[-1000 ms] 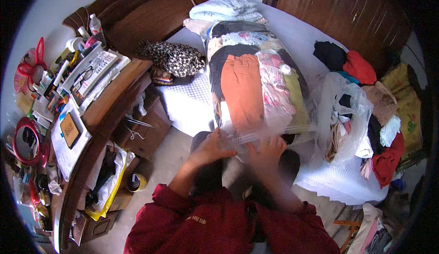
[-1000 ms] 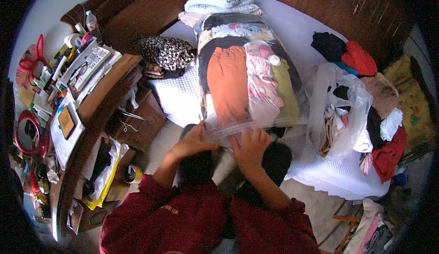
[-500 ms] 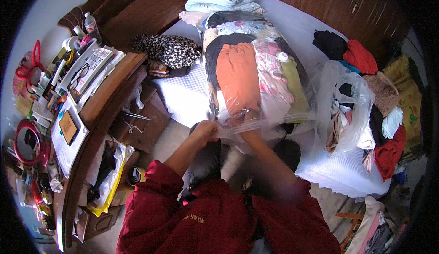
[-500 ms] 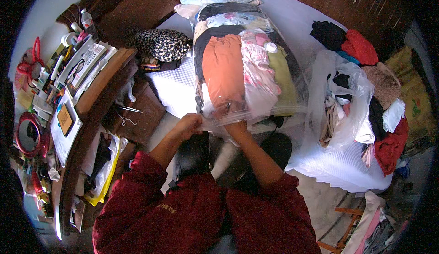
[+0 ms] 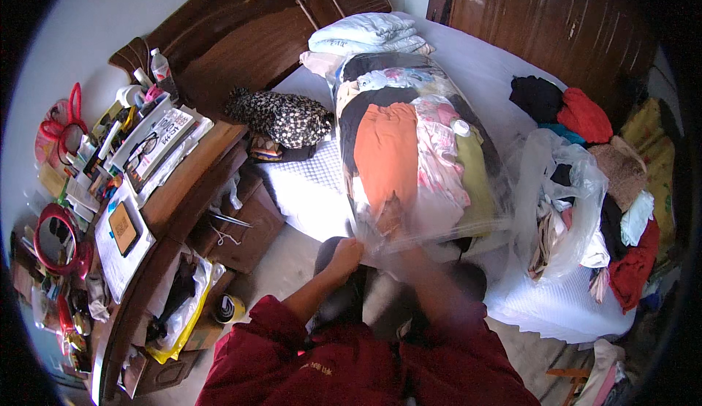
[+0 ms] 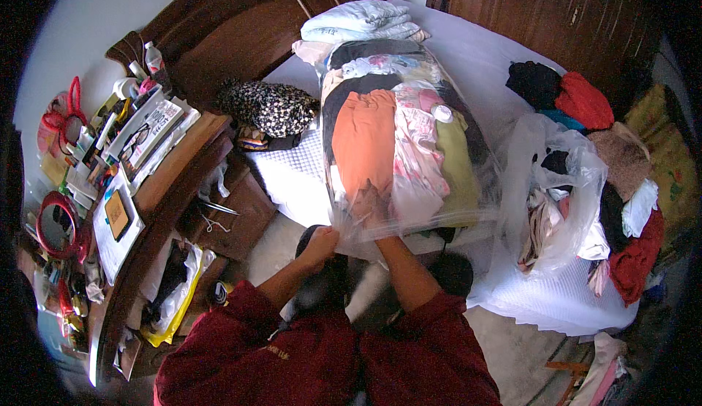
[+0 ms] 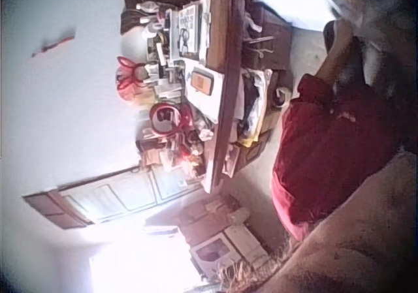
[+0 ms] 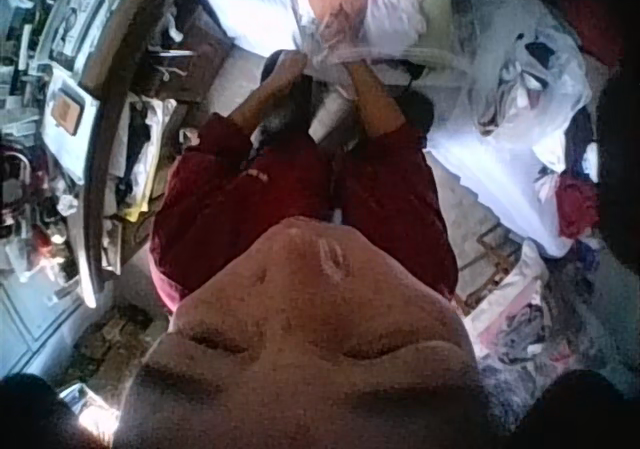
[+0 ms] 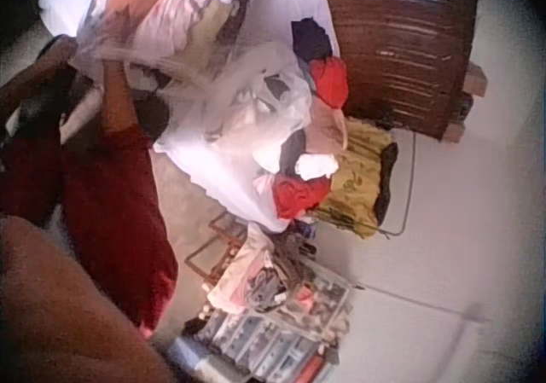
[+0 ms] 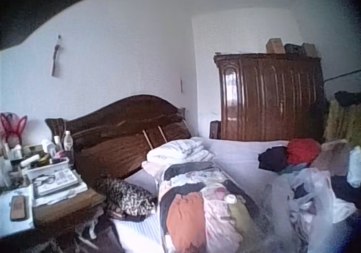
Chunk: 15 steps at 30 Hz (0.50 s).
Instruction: The person folds various clothing items and places them into a clear plastic storage bag on a bed. They handle shirts, pants, and other garments one at a time, arranging them inside the bag.
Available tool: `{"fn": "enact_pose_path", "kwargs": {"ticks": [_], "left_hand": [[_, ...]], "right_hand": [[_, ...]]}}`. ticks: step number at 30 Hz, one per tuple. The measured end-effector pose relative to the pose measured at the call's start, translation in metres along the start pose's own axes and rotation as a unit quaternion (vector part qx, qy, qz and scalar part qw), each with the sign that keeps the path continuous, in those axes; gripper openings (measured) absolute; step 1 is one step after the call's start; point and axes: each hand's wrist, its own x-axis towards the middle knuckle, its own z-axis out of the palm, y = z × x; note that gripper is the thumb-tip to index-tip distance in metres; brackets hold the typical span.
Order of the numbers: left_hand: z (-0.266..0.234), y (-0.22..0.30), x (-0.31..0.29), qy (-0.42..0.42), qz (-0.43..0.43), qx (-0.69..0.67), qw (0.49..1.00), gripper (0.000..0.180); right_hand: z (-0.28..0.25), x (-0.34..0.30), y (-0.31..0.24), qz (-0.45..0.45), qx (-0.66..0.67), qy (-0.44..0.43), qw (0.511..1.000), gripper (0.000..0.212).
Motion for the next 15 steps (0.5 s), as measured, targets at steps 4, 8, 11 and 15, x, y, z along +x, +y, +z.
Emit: {"fn": "enact_pose_path", "kwargs": {"ticks": [4,8,11,15], "left_hand": [[0.007,0.019,-0.01,-0.034,-0.02,-0.025,0.999,0.023],[-0.006,-0.002,0.002,0.002,-0.02,-0.051,0.999,0.02],[-0.018,-0.007,0.01,-0.006,-0.021,-0.019,1.0,0.017],[-0.013,0.026,-0.015,-0.01,-0.024,-0.03,0.999,0.021]], "right_hand": [[0.003,0.023,0.007,0.022,0.126,-0.01,0.992,0.04],[-0.03,0.039,-0.014,0.041,0.204,-0.119,0.971,0.04],[-0.119,0.044,-0.036,0.03,0.163,-0.168,0.972,0.039],[-0.184,0.018,-0.014,-0.059,0.185,-0.088,0.977,0.048]]}}
